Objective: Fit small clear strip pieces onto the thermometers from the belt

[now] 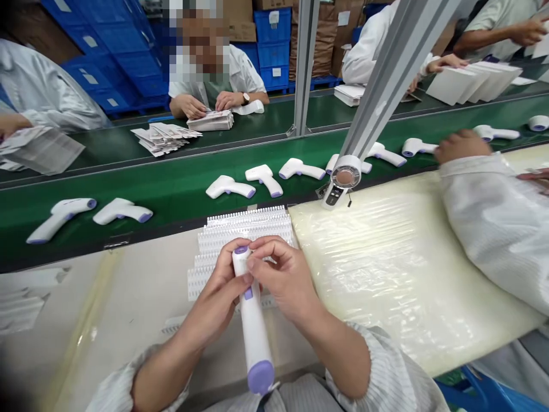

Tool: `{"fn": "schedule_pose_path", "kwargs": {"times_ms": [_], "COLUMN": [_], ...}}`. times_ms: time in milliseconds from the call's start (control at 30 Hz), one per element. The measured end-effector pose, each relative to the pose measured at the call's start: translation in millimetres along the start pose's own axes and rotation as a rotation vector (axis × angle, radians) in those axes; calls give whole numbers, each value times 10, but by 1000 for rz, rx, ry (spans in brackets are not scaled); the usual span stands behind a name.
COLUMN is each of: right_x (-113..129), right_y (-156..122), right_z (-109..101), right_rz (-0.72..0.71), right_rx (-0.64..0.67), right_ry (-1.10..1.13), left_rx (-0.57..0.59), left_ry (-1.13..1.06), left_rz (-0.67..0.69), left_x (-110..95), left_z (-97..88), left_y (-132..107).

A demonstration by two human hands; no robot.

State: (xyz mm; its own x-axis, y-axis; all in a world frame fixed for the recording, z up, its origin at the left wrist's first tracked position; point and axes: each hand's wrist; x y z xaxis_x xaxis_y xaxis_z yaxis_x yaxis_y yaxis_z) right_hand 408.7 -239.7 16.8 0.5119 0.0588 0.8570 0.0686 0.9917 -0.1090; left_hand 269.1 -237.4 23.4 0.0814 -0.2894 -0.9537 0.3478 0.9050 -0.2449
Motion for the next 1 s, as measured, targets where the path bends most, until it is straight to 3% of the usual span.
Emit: {"fn": "schedule_pose_path", "kwargs": {"times_ms": [800,1000], "right_x": [42,11], "right_y": [17,13], "right_z": [12,22], "right_rz": [-63,-35], "right_rx": [9,-8], "right_ry": [-184,-47], "left_rx": [-16,-45], "left_ry": [109,116], "left_rz": [13,52], "left_x": [89,126], "left_z": [-60,-120], "left_y": [-32,-37]}}
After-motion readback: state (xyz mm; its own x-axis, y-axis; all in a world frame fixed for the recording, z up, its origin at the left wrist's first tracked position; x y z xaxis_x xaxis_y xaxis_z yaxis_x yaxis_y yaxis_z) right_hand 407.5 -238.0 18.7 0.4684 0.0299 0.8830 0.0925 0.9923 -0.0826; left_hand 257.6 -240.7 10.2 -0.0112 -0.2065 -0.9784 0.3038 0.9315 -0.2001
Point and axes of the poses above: each hand's wrist, its own y-axis towards the middle knuckle, its own z-axis out of the palm, x = y × z, and after that the axes turned 5 degrees about y, right-handed
